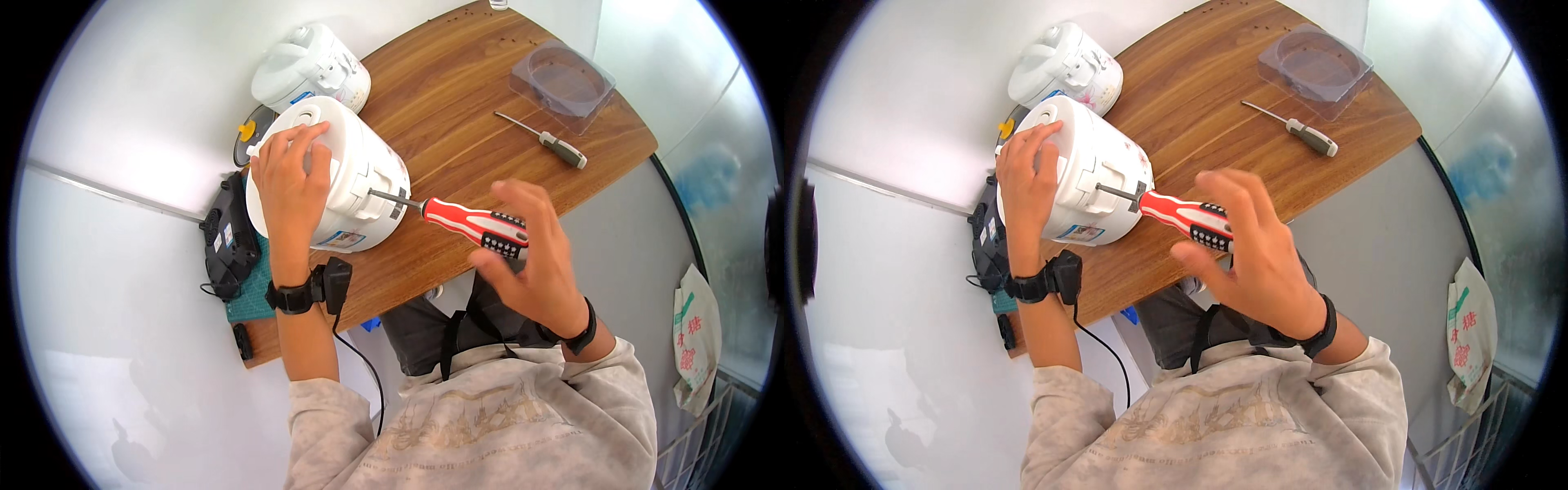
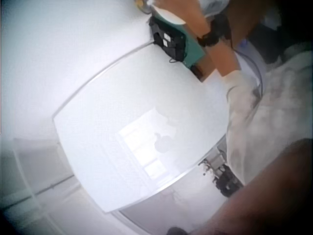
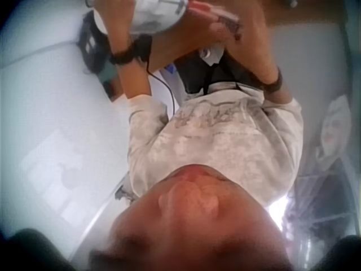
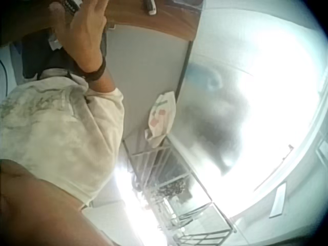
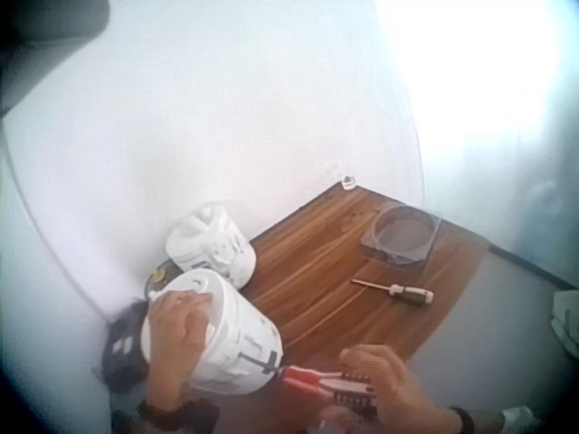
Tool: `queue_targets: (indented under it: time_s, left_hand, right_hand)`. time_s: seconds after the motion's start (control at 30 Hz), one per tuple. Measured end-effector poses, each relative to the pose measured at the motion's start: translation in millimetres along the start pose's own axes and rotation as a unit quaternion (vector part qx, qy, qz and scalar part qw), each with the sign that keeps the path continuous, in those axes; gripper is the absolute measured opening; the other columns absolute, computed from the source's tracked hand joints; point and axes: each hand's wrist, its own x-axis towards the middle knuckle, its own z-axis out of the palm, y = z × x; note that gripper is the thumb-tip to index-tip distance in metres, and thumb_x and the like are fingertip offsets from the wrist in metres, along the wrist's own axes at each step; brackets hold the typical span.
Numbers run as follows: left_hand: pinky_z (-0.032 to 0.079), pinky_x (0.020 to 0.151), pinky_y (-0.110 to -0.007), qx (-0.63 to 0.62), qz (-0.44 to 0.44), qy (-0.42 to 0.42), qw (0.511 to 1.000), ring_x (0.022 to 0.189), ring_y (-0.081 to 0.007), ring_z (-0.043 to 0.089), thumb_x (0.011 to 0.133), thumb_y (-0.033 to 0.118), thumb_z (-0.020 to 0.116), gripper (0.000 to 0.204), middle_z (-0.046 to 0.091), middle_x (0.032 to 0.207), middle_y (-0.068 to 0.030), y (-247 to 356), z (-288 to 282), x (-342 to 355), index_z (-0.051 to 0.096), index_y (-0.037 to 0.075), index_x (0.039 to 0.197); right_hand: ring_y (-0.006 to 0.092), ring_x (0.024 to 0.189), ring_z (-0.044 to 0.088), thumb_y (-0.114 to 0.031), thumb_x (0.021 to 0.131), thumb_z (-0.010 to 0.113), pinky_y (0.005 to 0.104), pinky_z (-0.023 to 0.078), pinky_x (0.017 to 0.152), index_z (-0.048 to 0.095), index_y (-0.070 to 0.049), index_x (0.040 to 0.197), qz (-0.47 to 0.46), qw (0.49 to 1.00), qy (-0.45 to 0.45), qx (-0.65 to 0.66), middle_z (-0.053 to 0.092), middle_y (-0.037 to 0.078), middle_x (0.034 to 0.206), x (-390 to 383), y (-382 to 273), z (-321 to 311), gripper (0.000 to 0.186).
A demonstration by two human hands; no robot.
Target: The person uses a screwdriver to remove screws from the side of a white rice cooker, opens the lid, and manipulates the internal heating element. They then close the lid and reinsert the screws to reassemble the unit.
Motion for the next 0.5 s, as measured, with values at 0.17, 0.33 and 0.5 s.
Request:
queue_targets:
  time_s: [0.17, 0.33, 0.5]
  left_hand:
    - [0.022, 0.120, -0.061, 0.004, -0.002, 0.003, 1.000, 0.131, -0.0276, 0.051, 0.096, 0.026, 0.054, 0.031, 0.064, 0.128, -0.0063, 2, 2, 0, 0.075, 0.022, 0.119]
    - [0.022, 0.120, -0.061, 0.002, 0.000, 0.001, 1.000, 0.131, -0.0280, 0.051, 0.096, 0.026, 0.053, 0.032, 0.064, 0.128, -0.0063, 1, 1, 0, 0.075, 0.022, 0.119]
    - [0.022, 0.119, -0.062, 0.000, 0.006, 0.007, 1.000, 0.131, -0.0279, 0.051, 0.096, 0.026, 0.054, 0.031, 0.065, 0.128, -0.0060, -1, 2, 0, 0.075, 0.022, 0.118]
  right_hand:
    - [0.0309, 0.093, 0.067, -0.015, 0.091, 0.076, 0.0364, 0.055, 0.063, 0.053, -0.002, 0.127, 0.173, 0.980, -0.097, 0.025, 0.058, 0.021, 0.126, -7, 5, -8, 0.045]
    - [0.0307, 0.089, 0.067, -0.016, 0.091, 0.075, 0.0357, 0.055, 0.063, 0.054, -0.002, 0.124, 0.033, 0.999, -0.025, 0.033, 0.060, 0.022, 0.121, -2, 9, -4, 0.041]
    - [0.0309, 0.086, 0.066, -0.008, 0.089, 0.075, 0.0373, 0.055, 0.065, 0.058, -0.002, 0.119, 0.027, 0.999, 0.014, -0.016, 0.060, 0.019, 0.113, 5, 2, 1, 0.035]
